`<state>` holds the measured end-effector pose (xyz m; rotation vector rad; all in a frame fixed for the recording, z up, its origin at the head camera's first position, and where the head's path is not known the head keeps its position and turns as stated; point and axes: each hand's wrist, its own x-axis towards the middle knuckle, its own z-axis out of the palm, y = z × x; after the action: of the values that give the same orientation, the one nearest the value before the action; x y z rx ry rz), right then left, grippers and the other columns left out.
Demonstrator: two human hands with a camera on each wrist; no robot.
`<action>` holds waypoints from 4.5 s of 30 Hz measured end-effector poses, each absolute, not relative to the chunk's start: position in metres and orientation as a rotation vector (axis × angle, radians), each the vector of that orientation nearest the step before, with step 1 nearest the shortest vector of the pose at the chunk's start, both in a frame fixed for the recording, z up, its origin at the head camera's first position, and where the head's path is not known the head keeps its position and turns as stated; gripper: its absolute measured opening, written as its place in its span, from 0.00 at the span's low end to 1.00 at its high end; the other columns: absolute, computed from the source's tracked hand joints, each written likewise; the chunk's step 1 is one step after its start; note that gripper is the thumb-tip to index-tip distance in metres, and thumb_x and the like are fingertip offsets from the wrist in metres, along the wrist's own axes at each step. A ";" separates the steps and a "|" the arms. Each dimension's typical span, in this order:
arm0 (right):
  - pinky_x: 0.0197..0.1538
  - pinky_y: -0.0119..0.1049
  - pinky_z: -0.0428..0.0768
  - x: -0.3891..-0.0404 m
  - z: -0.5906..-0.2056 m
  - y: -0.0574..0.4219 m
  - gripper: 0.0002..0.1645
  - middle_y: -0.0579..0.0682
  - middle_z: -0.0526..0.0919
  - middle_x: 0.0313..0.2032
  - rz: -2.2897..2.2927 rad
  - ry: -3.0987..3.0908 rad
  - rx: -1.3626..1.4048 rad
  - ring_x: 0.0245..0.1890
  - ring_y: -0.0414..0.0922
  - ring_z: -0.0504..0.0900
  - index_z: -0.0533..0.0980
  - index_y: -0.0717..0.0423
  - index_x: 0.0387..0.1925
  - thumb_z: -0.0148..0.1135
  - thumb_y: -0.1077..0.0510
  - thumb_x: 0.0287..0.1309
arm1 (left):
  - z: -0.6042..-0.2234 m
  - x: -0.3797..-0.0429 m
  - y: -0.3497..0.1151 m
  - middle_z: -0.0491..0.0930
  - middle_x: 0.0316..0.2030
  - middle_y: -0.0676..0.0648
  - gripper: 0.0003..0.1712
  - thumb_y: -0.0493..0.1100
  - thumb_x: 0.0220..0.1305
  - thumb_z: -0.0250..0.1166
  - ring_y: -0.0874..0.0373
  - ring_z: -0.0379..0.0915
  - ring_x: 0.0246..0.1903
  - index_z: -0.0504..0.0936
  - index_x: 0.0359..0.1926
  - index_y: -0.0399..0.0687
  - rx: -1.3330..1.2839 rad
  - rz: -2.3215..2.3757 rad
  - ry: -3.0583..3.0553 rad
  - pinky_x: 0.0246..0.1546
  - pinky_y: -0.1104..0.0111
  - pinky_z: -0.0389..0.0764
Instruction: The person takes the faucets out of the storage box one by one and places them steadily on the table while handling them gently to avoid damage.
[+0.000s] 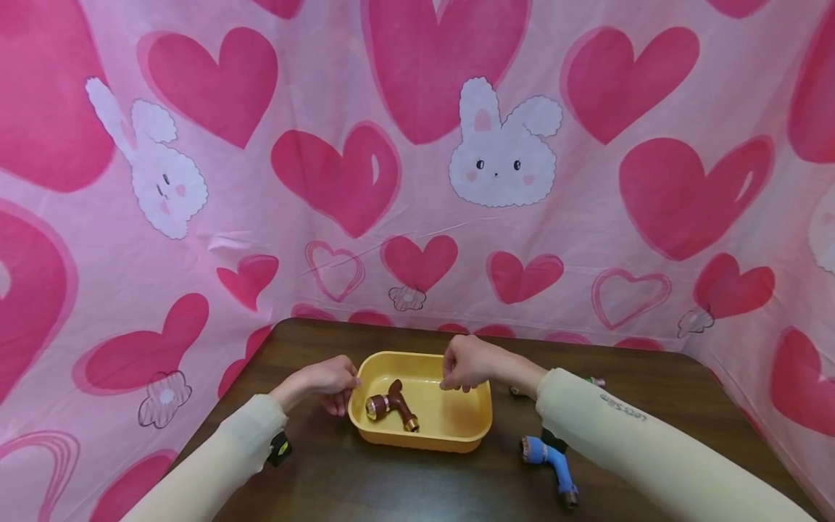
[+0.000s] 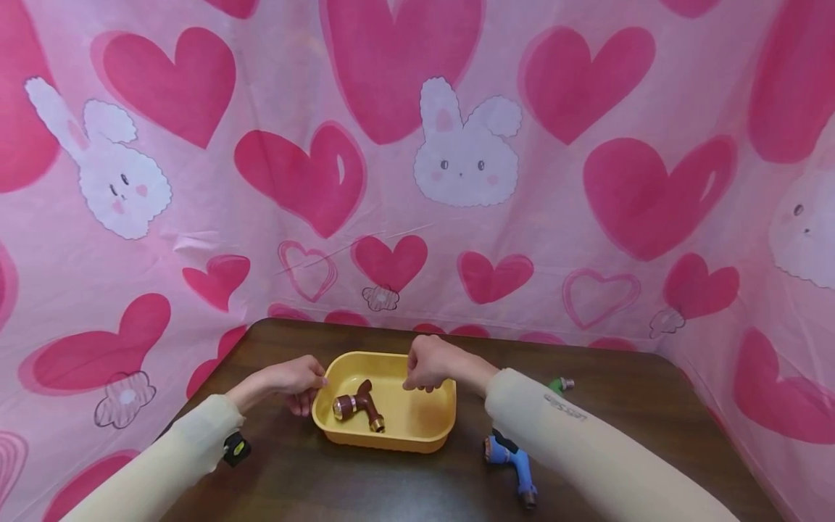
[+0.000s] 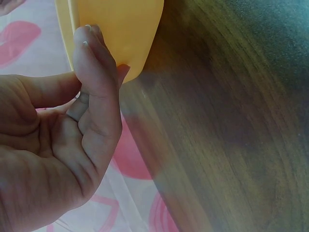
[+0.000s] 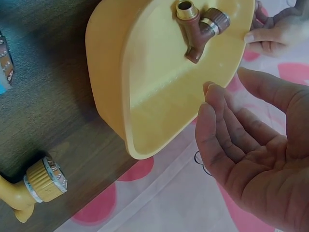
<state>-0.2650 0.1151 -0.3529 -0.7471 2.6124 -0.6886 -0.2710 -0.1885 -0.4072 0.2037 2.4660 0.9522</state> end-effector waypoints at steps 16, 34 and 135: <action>0.25 0.36 0.83 -0.281 -0.358 0.102 0.15 0.54 0.87 0.23 -0.542 2.632 -0.749 0.20 0.45 0.85 0.83 0.53 0.20 0.77 0.58 0.61 | -0.408 -0.273 -0.186 0.81 0.19 0.42 0.15 0.35 0.79 0.56 0.59 0.76 0.13 0.84 0.34 0.35 0.196 0.945 2.472 0.19 0.67 0.84; 0.23 0.36 0.81 -0.280 -0.374 0.076 0.15 0.53 0.87 0.21 -0.504 2.616 -0.717 0.20 0.45 0.84 0.84 0.54 0.20 0.79 0.57 0.59 | -0.411 -0.274 -0.187 0.80 0.19 0.43 0.15 0.36 0.79 0.56 0.59 0.76 0.14 0.84 0.36 0.34 0.211 0.951 2.464 0.19 0.67 0.84; 0.30 0.40 0.88 -0.277 -0.419 0.032 0.18 0.49 0.79 0.17 -0.352 2.640 -0.478 0.15 0.42 0.80 0.79 0.57 0.20 0.81 0.55 0.53 | -0.411 -0.270 -0.186 0.80 0.18 0.43 0.15 0.34 0.79 0.55 0.59 0.76 0.13 0.83 0.35 0.34 0.231 0.965 2.487 0.17 0.67 0.84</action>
<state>-0.2769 0.0322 -0.4190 -0.4777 2.6395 -0.3520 -0.2701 -0.1863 -0.4108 0.2308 2.4866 0.9645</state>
